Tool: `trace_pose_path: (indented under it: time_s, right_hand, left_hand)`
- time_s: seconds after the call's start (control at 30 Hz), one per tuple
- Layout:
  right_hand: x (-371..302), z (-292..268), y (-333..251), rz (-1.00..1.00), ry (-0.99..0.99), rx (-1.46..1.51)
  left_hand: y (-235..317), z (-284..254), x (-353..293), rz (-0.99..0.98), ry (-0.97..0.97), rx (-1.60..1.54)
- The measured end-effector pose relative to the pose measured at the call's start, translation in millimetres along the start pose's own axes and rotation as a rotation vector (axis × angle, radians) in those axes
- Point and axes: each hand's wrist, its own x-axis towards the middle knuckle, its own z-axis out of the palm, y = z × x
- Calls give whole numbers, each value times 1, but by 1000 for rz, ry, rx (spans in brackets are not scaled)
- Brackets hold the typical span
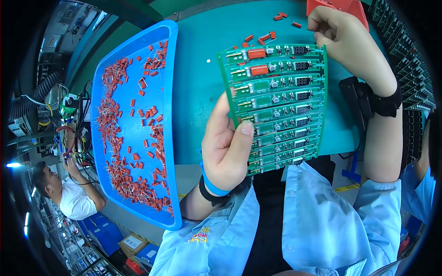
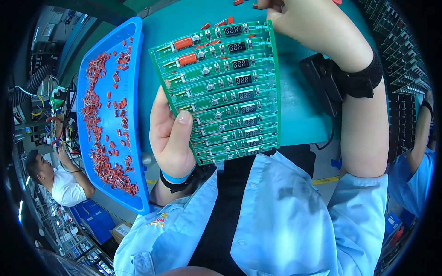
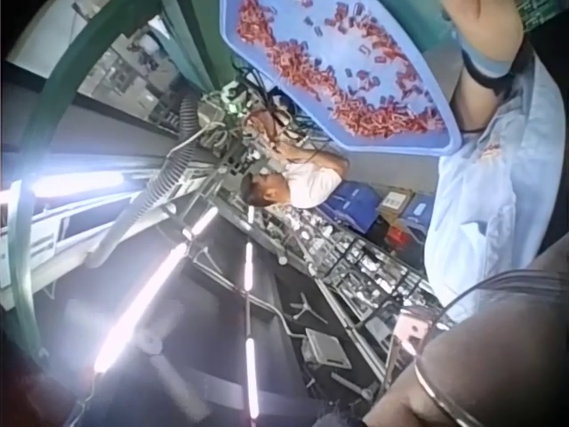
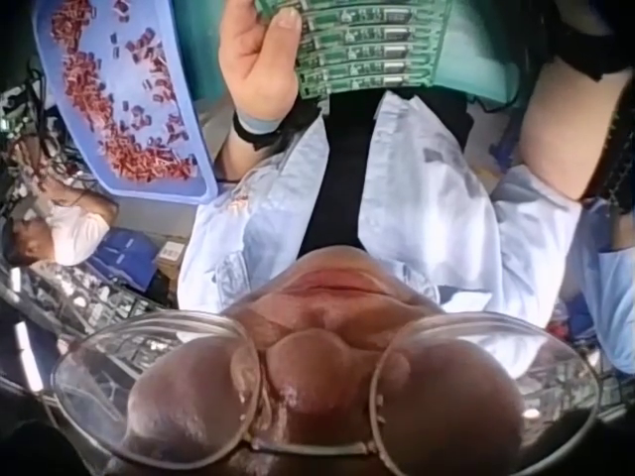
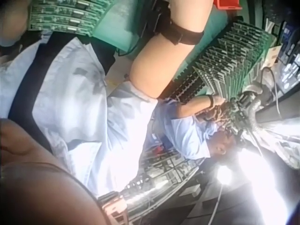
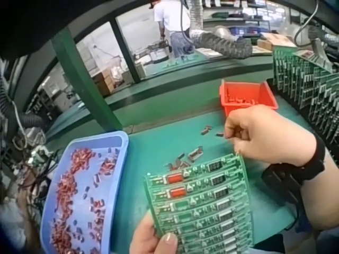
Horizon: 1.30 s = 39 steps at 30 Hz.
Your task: The person picks up red capacitors from a tray and inserts them into a green circuit board by hand. After filling the board, they place it onto a stack and pick up a new board to repeat the process.
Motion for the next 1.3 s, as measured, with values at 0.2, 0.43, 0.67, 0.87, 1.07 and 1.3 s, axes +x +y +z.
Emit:
trace_pose_path:
  time_s: [0.2, 0.43, 0.67, 0.87, 1.07, 1.3]
  right_hand:
    - [-6, -2, -8, -93, 90, 210]
    - [2, 1, 16, -177, 81, 420]
    - [2, 11, 13, -310, 239, 492]
    - [7, 7, 12, -219, 194, 428]
    - [7, 7, 9, -284, 241, 384]
    - [9, 13, 8, -351, 238, 401]
  left_hand:
    - [2, 2, -3, -4, 4, 18]
    - [-3, 3, -1, -42, 49, -3]
    - [-4, 1, 2, -17, 30, -2]
    - [-4, -3, 5, -16, 26, 6]
    - [-6, -7, 6, -15, 24, -7]
    - [-6, -11, 6, -25, 22, -20]
